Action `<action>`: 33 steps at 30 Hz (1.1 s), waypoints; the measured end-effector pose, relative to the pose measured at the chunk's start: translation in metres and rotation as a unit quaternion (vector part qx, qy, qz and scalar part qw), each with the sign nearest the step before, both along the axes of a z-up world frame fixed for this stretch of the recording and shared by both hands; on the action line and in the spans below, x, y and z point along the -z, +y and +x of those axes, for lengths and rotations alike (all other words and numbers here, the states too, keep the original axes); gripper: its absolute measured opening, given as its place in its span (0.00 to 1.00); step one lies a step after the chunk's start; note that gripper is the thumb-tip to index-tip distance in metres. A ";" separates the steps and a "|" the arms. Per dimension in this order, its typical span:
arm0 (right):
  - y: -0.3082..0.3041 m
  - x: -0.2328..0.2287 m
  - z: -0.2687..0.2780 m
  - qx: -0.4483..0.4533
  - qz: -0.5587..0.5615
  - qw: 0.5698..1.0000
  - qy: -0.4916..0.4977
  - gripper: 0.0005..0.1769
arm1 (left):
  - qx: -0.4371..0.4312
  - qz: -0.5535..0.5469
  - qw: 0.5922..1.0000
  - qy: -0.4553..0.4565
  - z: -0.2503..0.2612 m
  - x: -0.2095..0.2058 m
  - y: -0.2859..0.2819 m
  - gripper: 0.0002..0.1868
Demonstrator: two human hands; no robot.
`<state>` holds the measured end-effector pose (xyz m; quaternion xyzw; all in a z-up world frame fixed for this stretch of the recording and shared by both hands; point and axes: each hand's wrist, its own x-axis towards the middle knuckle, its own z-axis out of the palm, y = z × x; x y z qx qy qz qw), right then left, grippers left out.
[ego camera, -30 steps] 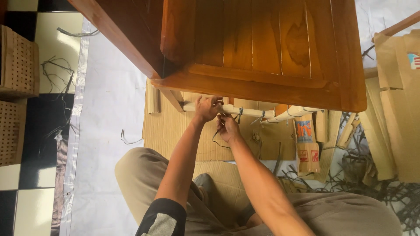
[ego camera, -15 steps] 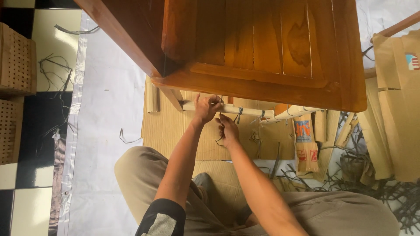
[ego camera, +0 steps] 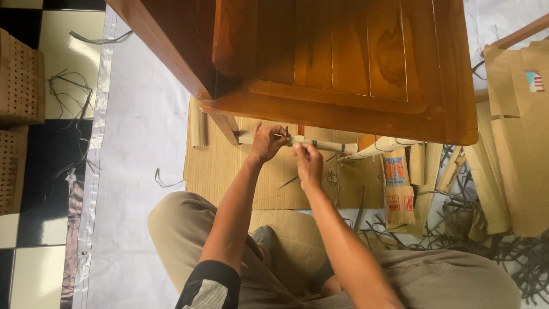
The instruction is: Wrapping the legs of a wooden chair with protective cardboard strips and securing them with plastic ties.
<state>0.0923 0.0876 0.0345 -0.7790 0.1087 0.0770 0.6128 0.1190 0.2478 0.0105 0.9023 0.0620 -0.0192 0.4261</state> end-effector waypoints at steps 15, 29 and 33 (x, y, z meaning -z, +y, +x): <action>0.009 0.033 0.098 -0.103 -0.094 0.987 0.082 0.16 | 0.016 -0.044 0.997 -0.060 -0.009 0.008 0.000 0.06; 0.006 -0.041 0.036 -0.042 0.022 0.997 0.061 0.38 | 0.055 0.064 0.996 -0.024 -0.001 0.014 0.002 0.06; 0.013 -0.016 -0.019 0.009 -0.054 0.998 0.031 0.30 | 0.062 0.078 0.995 0.010 -0.001 0.009 0.000 0.07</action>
